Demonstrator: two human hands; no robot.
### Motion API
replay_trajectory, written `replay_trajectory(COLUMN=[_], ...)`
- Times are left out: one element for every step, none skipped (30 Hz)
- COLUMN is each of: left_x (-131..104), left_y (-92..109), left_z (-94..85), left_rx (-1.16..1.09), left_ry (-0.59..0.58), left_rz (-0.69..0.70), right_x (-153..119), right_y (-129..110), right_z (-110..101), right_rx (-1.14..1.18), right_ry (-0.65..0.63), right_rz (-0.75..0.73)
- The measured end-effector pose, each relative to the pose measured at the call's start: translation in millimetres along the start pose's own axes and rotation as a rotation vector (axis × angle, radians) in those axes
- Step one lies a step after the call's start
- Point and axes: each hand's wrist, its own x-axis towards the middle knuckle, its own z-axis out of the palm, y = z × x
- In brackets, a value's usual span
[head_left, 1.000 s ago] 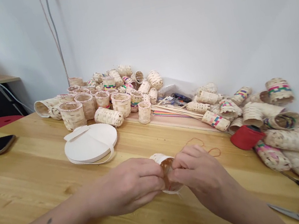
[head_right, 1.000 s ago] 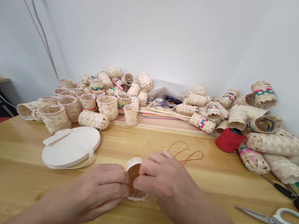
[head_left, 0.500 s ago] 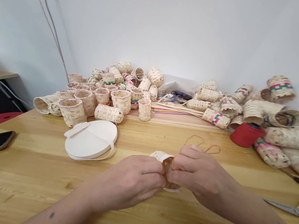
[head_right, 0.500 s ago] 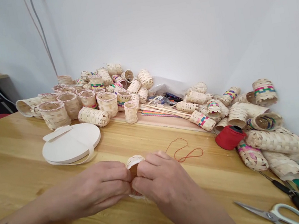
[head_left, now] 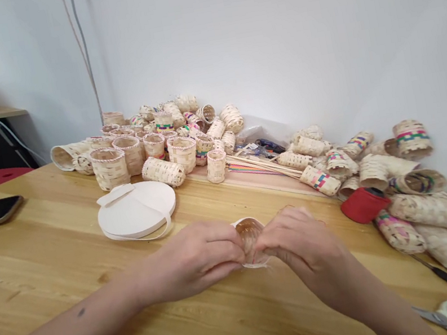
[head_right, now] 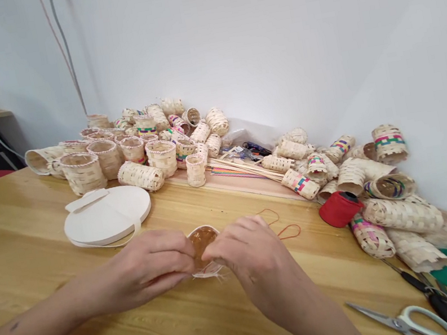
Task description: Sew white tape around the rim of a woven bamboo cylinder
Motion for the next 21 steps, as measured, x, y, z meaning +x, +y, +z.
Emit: replay_trajectory(left_x=[0, 1, 1, 2, 2, 2, 2, 2, 2, 2, 1, 0, -1, -2, -3, -3, -4, -4, -3, -3, -2], left_y=[1, 1, 2, 2, 2, 2, 2, 3, 3, 3, 3, 3, 3, 2, 1, 0, -1, -3, -4, -5, -6], left_z=[0.0, 0.1, 0.3, 0.6, 1.0, 1.5, 2.1, 2.7, 3.4, 4.2, 5.2, 6.2, 7.3, 8.5, 9.6, 10.7, 11.6, 12.5, 13.4, 14.2, 15.2], left_rx=[-0.001, -0.003, -0.006, -0.006, -0.004, -0.002, -0.005, -0.011, -0.017, -0.016, -0.01, 0.0, 0.009, 0.006, -0.016, -0.054, -0.102, -0.152, -0.202, -0.246, -0.284], left_ry=[0.003, 0.002, -0.005, -0.013, -0.022, -0.029, -0.034, -0.037, -0.041, -0.043, -0.048, -0.049, -0.041, -0.019, 0.02, 0.073, 0.138, 0.201, 0.252, 0.292, 0.32], left_rz=[0.004, 0.011, 0.016, 0.023, 0.027, 0.028, 0.026, 0.022, 0.02, 0.018, 0.014, 0.008, -0.001, -0.012, -0.035, -0.072, -0.125, -0.192, -0.266, -0.337, -0.395], right_x=[0, -1, -1, -1, -1, -1, -1, -1, -1, -1, -1, -1, 0, 0, 1, 1, 1, 2, 2, 2, 1], right_y=[0, 0, -1, -2, -3, -4, -5, -6, -8, -8, -9, -9, -9, -7, -6, -4, -1, 1, 2, 3, 4], right_z=[-2, -3, -3, -4, -4, -3, -3, -1, 1, 3, 6, 9, 11, 13, 15, 15, 15, 15, 16, 17, 18], right_rx=[0.005, 0.005, 0.001, -0.003, -0.004, -0.002, 0.0, 0.002, 0.002, 0.001, -0.001, -0.003, -0.006, -0.012, -0.027, -0.054, -0.089, -0.127, -0.163, -0.19, -0.207], right_ry=[-0.002, -0.008, -0.014, -0.022, -0.033, -0.044, -0.055, -0.06, -0.067, -0.073, -0.078, -0.08, -0.069, -0.034, 0.027, 0.11, 0.197, 0.276, 0.331, 0.357, 0.361], right_rz=[0.016, 0.03, 0.042, 0.053, 0.066, 0.075, 0.084, 0.087, 0.088, 0.083, 0.074, 0.066, 0.058, 0.053, 0.052, 0.053, 0.049, 0.035, 0.011, -0.023, -0.063])
